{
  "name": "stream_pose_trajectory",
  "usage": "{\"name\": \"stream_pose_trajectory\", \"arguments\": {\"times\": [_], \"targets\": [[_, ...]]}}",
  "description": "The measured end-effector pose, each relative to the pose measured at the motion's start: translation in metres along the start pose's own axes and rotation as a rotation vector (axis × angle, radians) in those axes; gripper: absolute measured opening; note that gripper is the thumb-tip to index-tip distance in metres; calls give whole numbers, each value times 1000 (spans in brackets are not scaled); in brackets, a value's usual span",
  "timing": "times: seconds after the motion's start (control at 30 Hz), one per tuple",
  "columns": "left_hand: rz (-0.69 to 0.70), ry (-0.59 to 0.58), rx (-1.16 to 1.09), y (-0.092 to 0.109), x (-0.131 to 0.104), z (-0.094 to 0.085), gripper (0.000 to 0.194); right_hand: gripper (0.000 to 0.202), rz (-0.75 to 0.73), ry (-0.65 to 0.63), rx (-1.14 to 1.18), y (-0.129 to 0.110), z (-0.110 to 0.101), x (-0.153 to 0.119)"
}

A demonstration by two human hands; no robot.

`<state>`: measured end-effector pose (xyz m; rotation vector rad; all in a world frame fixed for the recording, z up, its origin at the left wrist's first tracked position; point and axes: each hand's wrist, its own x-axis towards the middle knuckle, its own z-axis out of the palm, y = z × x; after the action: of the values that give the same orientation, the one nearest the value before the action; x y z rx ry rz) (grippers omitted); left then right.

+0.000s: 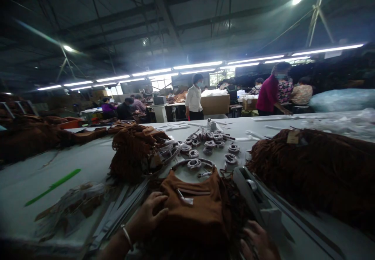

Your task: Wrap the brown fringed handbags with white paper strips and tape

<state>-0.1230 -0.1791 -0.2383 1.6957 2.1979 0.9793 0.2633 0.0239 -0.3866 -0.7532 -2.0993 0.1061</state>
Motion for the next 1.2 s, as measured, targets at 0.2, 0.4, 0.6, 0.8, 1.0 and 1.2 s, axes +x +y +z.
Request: {"name": "stream_pose_trajectory", "arguments": {"times": [0.2, 0.4, 0.6, 0.8, 1.0, 1.2], "targets": [[200, -54, 207, 9, -8, 6, 75, 66, -217, -202, 3, -59, 14, 36], [261, -12, 77, 14, -7, 17, 13, 46, 48, -407, 264, -82, 20, 65], [175, 280, 71, 7, -18, 10, 17, 22, 119, -222, 216, -83, -12, 68], [351, 10, 162, 25, -62, 38, 22, 24, -186, -419, 229, -139, -12, 36], [237, -166, 286, 32, -81, 86, 37, 44, -329, -528, -61, -174, 11, 36], [173, -145, 394, 21, -76, 69, 25, 5, -300, -581, -151, -156, -2, 45]]}}
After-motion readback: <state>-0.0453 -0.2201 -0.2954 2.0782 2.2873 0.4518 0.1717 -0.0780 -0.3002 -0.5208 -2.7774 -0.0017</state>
